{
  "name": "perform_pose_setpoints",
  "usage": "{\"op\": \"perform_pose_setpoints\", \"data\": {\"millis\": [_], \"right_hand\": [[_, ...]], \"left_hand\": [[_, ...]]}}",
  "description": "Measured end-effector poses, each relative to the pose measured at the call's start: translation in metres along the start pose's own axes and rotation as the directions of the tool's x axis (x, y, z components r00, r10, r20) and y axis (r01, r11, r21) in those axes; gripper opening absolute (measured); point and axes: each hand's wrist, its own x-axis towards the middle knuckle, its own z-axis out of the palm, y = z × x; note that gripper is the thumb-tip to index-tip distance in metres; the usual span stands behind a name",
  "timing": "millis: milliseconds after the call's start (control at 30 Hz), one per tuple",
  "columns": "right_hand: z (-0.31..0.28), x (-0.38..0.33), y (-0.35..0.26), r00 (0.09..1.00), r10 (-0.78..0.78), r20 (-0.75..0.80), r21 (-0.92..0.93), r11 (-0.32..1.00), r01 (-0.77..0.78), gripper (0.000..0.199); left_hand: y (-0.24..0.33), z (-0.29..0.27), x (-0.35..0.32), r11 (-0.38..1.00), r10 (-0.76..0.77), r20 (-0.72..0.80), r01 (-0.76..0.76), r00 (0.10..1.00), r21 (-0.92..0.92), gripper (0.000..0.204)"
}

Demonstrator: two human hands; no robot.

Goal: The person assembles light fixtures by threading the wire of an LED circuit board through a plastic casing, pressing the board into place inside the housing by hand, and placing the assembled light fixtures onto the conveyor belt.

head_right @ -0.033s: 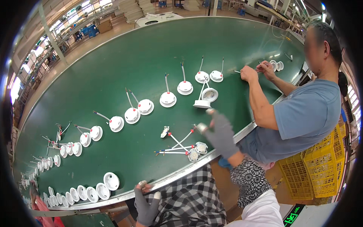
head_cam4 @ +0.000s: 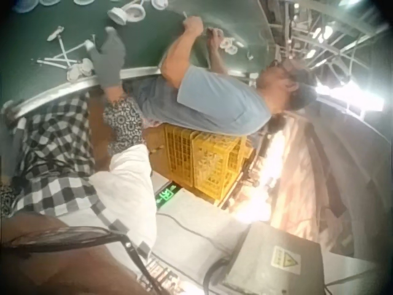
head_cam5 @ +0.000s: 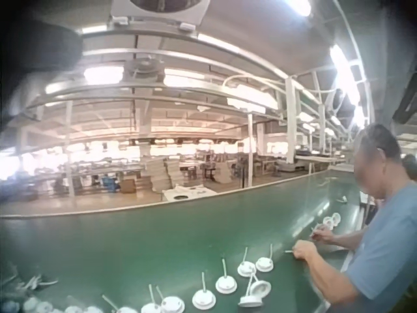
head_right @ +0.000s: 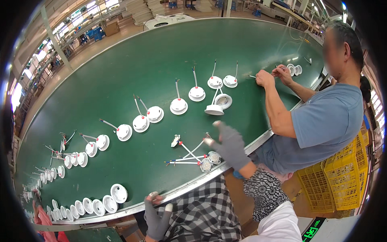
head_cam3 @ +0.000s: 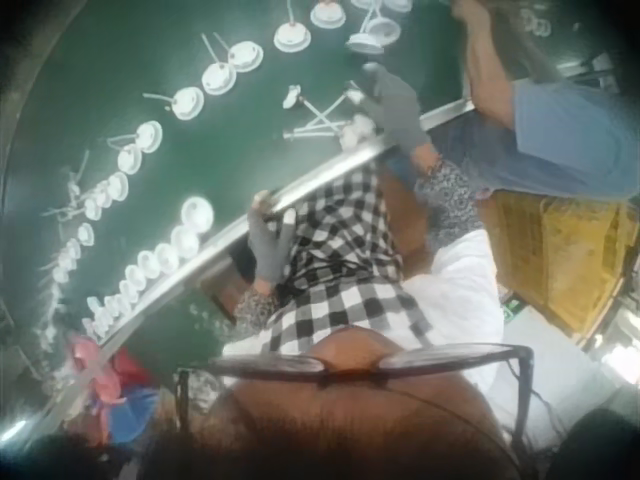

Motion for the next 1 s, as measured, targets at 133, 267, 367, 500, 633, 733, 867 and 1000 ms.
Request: {"op": "perform_pose_setpoints", "data": {"millis": [133, 267, 367, 500, 633, 733, 867, 1000], "right_hand": [[0.021, 0.008, 0.015, 0.984, -0.177, -0.004, -0.134, 0.975, 0.175, 0.017], [-0.015, 0.025, -0.012, 0.835, -0.427, -0.347, -0.313, 0.892, 0.326, 0.024], [-0.030, 0.015, -0.028, 0.754, -0.516, -0.405, -0.296, 0.855, 0.426, 0.022], [-0.023, -0.003, -0.041, 0.635, -0.687, -0.355, -0.391, 0.725, 0.567, 0.024], [-0.017, 0.011, -0.043, 0.677, -0.690, -0.255, -0.445, 0.706, 0.551, 0.021], [-0.027, 0.019, -0.049, 0.699, -0.587, -0.408, -0.340, 0.808, 0.481, 0.025], [-0.035, 0.001, -0.077, 0.873, -0.388, -0.295, 0.441, 0.755, 0.485, 0.024], [-0.017, -0.030, -0.095, 0.871, -0.468, 0.151, 0.942, 0.336, 0.017, 0.016]], "left_hand": [[0.021, 0.010, 0.011, 0.975, 0.220, 0.115, -0.223, 0.969, 0.017, 0.053], [0.026, 0.003, 0.017, 0.954, 0.291, 0.087, -0.295, 0.953, 0.048, 0.048], [0.047, -0.016, 0.034, 0.918, 0.357, 0.098, -0.368, 0.929, 0.146, 0.045], [0.071, -0.031, 0.064, 0.773, 0.556, 0.083, -0.551, 0.827, 0.313, 0.047], [0.078, -0.024, 0.082, 0.754, 0.557, 0.125, -0.563, 0.821, 0.339, 0.052], [0.071, -0.025, 0.078, 0.791, 0.497, 0.125, -0.507, 0.859, 0.342, 0.054], [0.070, -0.039, 0.075, 0.841, 0.455, 0.087, -0.460, 0.886, 0.286, 0.051], [0.062, -0.050, 0.066, 0.920, 0.312, 0.316, -0.202, 0.896, -0.336, 0.038]]}}
